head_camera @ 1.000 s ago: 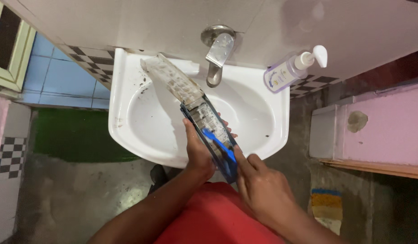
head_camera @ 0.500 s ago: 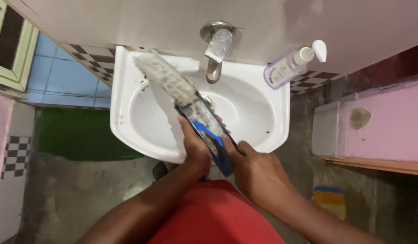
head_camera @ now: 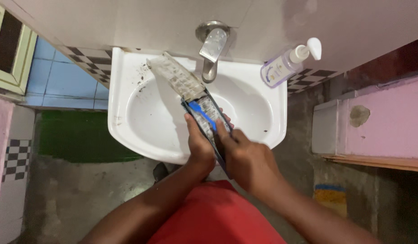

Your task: The person scrubs a rectangular air filter with a blue toothbrush under running water in a bathroom sink. They repeatedly rinse and scrub both sides of the filter, turning it over to clean different areas.

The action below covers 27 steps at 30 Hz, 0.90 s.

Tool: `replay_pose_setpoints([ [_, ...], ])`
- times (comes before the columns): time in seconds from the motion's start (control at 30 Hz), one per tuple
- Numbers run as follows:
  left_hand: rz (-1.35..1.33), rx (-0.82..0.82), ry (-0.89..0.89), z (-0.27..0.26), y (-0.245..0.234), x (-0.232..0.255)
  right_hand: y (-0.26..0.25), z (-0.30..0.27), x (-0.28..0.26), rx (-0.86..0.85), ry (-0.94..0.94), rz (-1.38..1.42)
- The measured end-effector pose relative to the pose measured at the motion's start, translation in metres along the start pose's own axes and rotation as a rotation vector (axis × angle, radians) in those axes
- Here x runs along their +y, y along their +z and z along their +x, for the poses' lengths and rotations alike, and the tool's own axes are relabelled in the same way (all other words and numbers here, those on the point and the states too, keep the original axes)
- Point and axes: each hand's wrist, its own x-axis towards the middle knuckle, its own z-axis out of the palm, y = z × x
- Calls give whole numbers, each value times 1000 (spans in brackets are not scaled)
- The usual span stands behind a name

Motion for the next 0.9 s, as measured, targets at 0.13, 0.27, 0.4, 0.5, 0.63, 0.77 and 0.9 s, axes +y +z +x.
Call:
replay_pose_setpoints([
  [0.13, 33, -44, 35, -5, 7, 9, -13, -29, 1, -190, 38, -30],
  [0.27, 126, -48, 55, -6, 3, 6, -12, -33, 10, -177, 16, -55],
  [0.4, 18, -84, 112, 1, 4, 9, -4, -28, 17, -110, -24, -48],
  [0.5, 13, -77, 149, 3, 6, 13, -15, -53, 21, -145, -43, 0],
  [0.63, -36, -54, 119, 2, 3, 12, -20, -63, 34, -231, -2, -93],
  [0.77, -25, -11, 75, 2, 12, 8, -2, -47, 33, -114, -57, -75],
  [0.9, -31, -31, 66, -5, 12, 15, -11, -68, 33, -174, -68, -17],
])
